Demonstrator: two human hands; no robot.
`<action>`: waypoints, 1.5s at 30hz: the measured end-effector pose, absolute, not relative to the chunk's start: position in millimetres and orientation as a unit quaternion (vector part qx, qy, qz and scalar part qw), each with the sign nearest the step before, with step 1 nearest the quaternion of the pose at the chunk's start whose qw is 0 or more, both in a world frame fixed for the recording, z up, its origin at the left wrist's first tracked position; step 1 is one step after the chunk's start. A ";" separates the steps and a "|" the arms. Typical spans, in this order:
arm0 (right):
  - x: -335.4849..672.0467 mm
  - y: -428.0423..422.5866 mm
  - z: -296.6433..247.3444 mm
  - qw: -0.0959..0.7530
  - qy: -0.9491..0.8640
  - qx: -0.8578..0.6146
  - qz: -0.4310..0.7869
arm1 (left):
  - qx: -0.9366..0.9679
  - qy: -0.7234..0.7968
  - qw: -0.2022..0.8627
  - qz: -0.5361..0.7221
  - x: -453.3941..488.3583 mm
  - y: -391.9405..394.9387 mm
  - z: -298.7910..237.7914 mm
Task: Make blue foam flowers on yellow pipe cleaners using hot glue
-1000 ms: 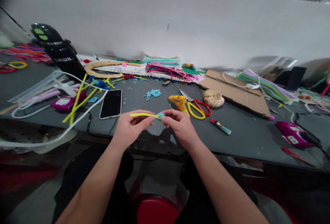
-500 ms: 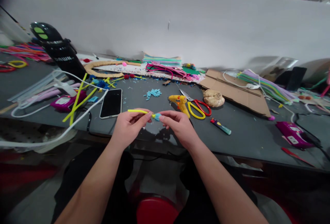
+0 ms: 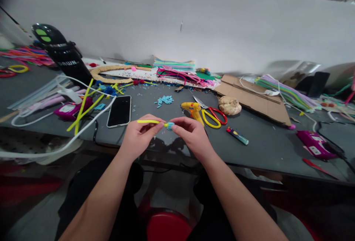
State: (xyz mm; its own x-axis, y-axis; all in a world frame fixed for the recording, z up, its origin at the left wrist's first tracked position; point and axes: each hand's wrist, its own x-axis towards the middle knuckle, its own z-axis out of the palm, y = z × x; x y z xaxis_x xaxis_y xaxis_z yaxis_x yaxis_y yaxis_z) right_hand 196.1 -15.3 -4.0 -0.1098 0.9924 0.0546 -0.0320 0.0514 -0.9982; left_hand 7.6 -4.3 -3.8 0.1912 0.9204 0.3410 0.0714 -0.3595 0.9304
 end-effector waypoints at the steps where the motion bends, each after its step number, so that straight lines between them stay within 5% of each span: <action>1: 195.4 -15.8 -2.8 0.492 -0.534 -0.456 0.515 | 0.651 0.381 0.414 0.509 7.4 -4.2 -4.1; 18: 198.5 -15.6 6.8 0.434 -0.592 -0.509 0.450 | 0.665 0.390 0.403 0.494 6.1 -3.7 -3.2; 25: 262.8 -6.6 12.2 0.152 -0.714 -0.648 0.217 | 0.624 0.454 0.425 0.473 -5.1 1.3 -8.9; 29: 270.8 5.3 4.3 0.147 -0.621 -0.768 0.054 | 0.624 0.466 0.419 0.466 -6.9 4.0 -11.5; 34: 249.4 33.1 -12.8 0.141 -0.652 -0.745 -0.013 | 0.646 0.458 0.402 0.460 -6.1 6.1 -11.5; 38: 243.5 46.2 -20.9 0.204 -0.661 -0.721 0.041 | 0.662 0.460 0.395 0.440 -9.0 7.1 -13.8; 45: 242.2 27.1 -19.7 0.374 -0.621 -0.570 0.387 | 0.650 0.485 0.353 0.466 -17.7 10.0 -12.7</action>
